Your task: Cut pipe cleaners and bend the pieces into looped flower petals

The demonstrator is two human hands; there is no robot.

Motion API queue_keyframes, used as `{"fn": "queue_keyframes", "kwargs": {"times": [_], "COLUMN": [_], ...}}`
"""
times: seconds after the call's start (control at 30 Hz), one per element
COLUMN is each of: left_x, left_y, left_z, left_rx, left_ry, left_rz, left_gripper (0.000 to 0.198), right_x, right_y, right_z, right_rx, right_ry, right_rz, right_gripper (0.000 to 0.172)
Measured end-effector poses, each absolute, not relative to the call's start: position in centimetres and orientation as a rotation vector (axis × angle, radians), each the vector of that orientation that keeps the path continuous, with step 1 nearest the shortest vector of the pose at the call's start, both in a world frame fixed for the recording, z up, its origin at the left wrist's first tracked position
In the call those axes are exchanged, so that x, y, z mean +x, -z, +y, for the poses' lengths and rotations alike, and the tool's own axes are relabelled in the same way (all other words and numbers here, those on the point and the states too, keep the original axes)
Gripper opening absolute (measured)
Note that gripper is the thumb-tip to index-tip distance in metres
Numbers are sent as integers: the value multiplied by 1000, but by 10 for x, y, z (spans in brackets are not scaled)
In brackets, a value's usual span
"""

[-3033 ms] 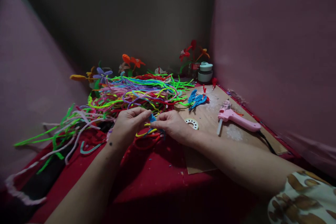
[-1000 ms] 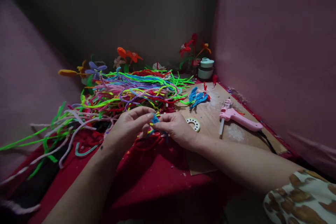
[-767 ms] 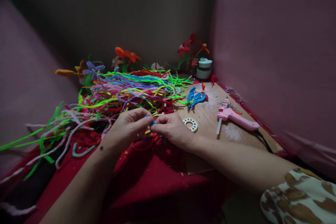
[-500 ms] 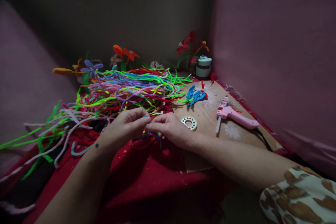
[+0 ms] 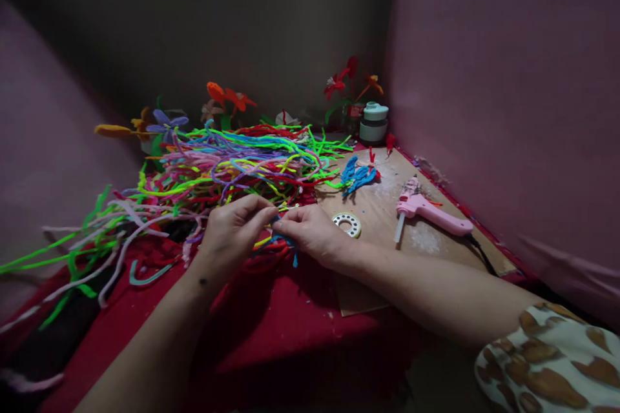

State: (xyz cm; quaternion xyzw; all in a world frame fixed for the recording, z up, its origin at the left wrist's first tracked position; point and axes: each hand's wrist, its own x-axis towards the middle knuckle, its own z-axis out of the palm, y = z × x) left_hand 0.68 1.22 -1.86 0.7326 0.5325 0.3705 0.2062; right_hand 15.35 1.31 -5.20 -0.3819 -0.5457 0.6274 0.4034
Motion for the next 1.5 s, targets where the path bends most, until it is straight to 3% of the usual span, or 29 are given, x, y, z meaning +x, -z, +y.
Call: {"fn": "queue_keyframes", "kwargs": {"times": [0.23, 0.43, 0.63, 0.83, 0.93, 1.1, 1.2, 1.33, 1.5], "left_x": [-3, -2, 4, 9, 8, 5, 6, 18, 34], "left_y": [15, 17, 20, 27, 28, 25, 25, 31, 37], "left_z": [16, 14, 8, 6, 7, 14, 17, 12, 4], "left_rx": [1717, 1872, 2335, 2618, 2417, 1539, 1275, 1604, 2022], "left_ry": [-651, -669, -708, -762, -958, -1314, -1269, -1042, -1078], "left_rz": [1334, 1375, 1448, 1614, 1621, 1463, 1357, 1412, 1527], "left_gripper": [27, 23, 23, 19, 18, 16, 18, 21, 14], "right_x": [155, 158, 156, 154, 155, 159, 161, 160, 157], "right_y": [53, 44, 52, 51, 47, 47, 45, 42, 45], "right_z": [20, 21, 24, 23, 22, 28, 29, 26, 26], "right_rx": [-902, -931, -971, -945, -917, -866, -836, -801, -823], "right_ry": [-1582, -1581, -1408, -1514, -1507, -1488, -1508, -1528, -1508], "right_rz": [-1197, -1238, -1206, -1078, -1045, -968, -917, -901, -968], "right_gripper": [30, 20, 30, 27, 28, 29, 24, 23, 25]}}
